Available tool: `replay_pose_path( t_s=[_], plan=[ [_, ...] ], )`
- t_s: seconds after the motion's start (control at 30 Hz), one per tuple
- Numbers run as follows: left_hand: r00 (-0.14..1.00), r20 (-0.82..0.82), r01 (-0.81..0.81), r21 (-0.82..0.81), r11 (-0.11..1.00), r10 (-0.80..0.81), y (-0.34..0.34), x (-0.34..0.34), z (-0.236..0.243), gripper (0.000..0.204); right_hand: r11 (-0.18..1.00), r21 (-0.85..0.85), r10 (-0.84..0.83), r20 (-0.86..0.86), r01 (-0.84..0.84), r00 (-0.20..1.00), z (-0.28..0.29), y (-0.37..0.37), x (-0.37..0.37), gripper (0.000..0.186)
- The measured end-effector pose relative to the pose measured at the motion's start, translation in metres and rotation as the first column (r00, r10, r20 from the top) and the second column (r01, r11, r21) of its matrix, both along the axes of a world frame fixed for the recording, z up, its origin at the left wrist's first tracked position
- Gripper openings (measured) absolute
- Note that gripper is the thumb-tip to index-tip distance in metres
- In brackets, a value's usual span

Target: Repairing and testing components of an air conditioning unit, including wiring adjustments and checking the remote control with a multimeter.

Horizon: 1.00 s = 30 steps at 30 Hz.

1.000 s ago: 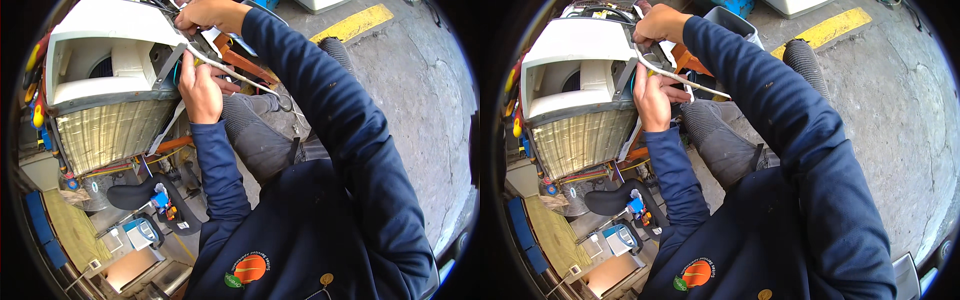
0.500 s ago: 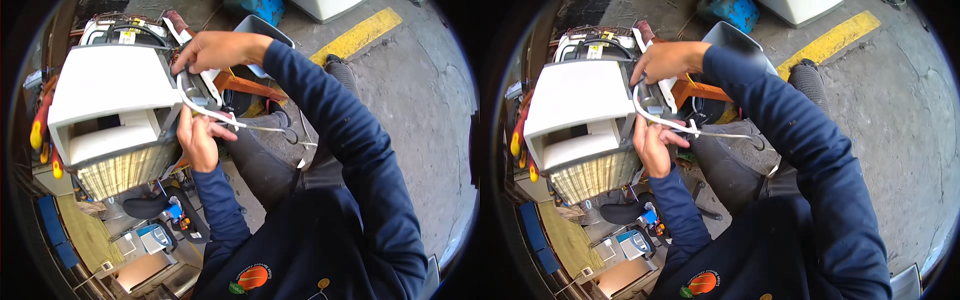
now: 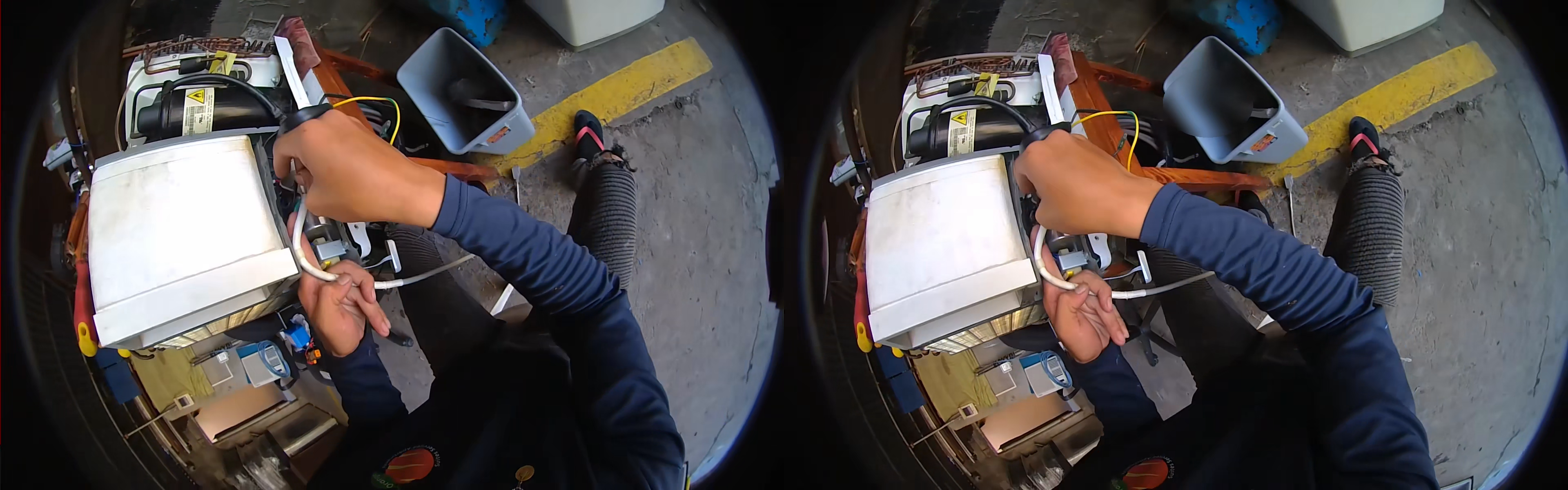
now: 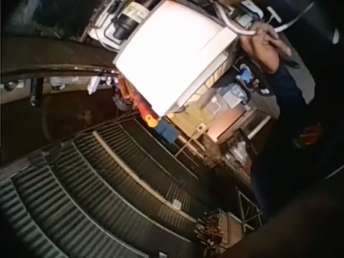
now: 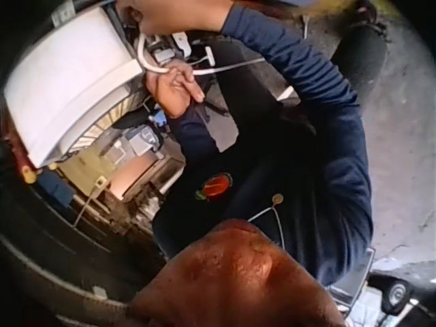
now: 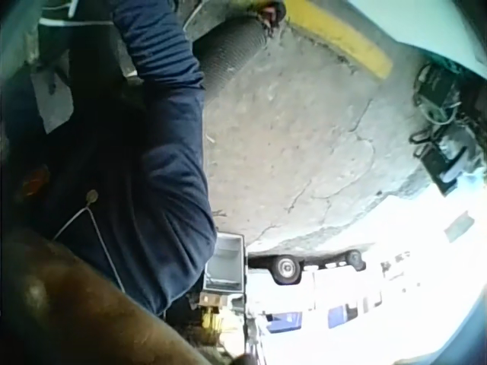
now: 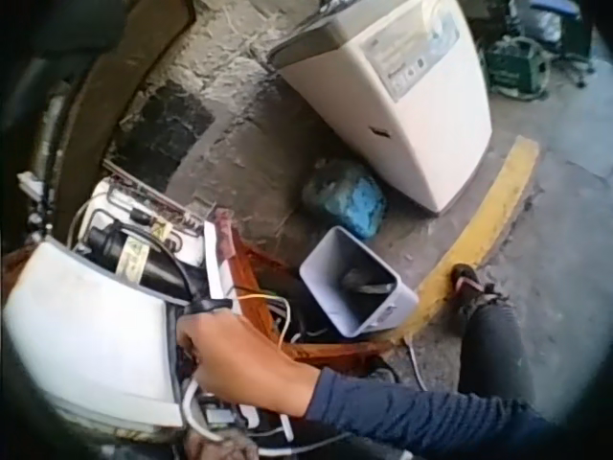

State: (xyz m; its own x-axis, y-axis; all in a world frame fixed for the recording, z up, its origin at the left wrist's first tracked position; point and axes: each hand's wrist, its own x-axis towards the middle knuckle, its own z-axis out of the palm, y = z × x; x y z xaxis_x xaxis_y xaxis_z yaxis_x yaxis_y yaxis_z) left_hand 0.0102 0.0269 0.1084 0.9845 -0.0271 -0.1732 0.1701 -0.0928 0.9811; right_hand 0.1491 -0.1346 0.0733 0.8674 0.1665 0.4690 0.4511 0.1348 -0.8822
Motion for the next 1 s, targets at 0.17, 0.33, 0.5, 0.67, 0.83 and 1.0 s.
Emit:
replay_pose_path(
  t_s=[0.17,0.33,0.5,0.67,0.83,1.0],
  plan=[
    [1.000,0.004,-0.019,0.029,0.999,0.019,0.005,-0.005,-0.002,0.086,1.000,-0.004,-0.009,0.053,0.009,0.999,0.000,0.017,0.004,0.019],
    [0.994,-0.009,-0.105,0.231,0.967,0.110,-0.014,-0.006,0.011,0.090,0.996,-0.057,0.070,0.063,-0.066,0.996,0.005,0.012,0.006,0.015],
    [0.984,-0.142,-0.035,0.438,0.898,0.108,-0.010,-0.006,0.028,0.070,0.983,0.171,0.049,0.146,-0.073,0.988,-0.013,0.017,0.001,0.025],
    [0.998,0.037,-0.004,0.794,0.608,-0.042,0.001,-0.004,0.023,0.039,0.999,0.042,-0.012,0.275,0.001,0.961,-0.009,0.018,-0.014,0.037],
    [0.975,0.195,-0.093,0.791,0.604,-0.106,0.005,0.001,0.007,0.021,0.999,-0.005,0.047,0.239,-0.047,0.970,-0.013,0.020,-0.015,0.033],
    [0.873,0.377,-0.329,0.924,0.197,-0.310,0.009,0.002,-0.001,0.023,0.991,-0.020,0.134,0.025,-0.133,0.991,0.006,0.019,-0.024,0.025]
  ],
)
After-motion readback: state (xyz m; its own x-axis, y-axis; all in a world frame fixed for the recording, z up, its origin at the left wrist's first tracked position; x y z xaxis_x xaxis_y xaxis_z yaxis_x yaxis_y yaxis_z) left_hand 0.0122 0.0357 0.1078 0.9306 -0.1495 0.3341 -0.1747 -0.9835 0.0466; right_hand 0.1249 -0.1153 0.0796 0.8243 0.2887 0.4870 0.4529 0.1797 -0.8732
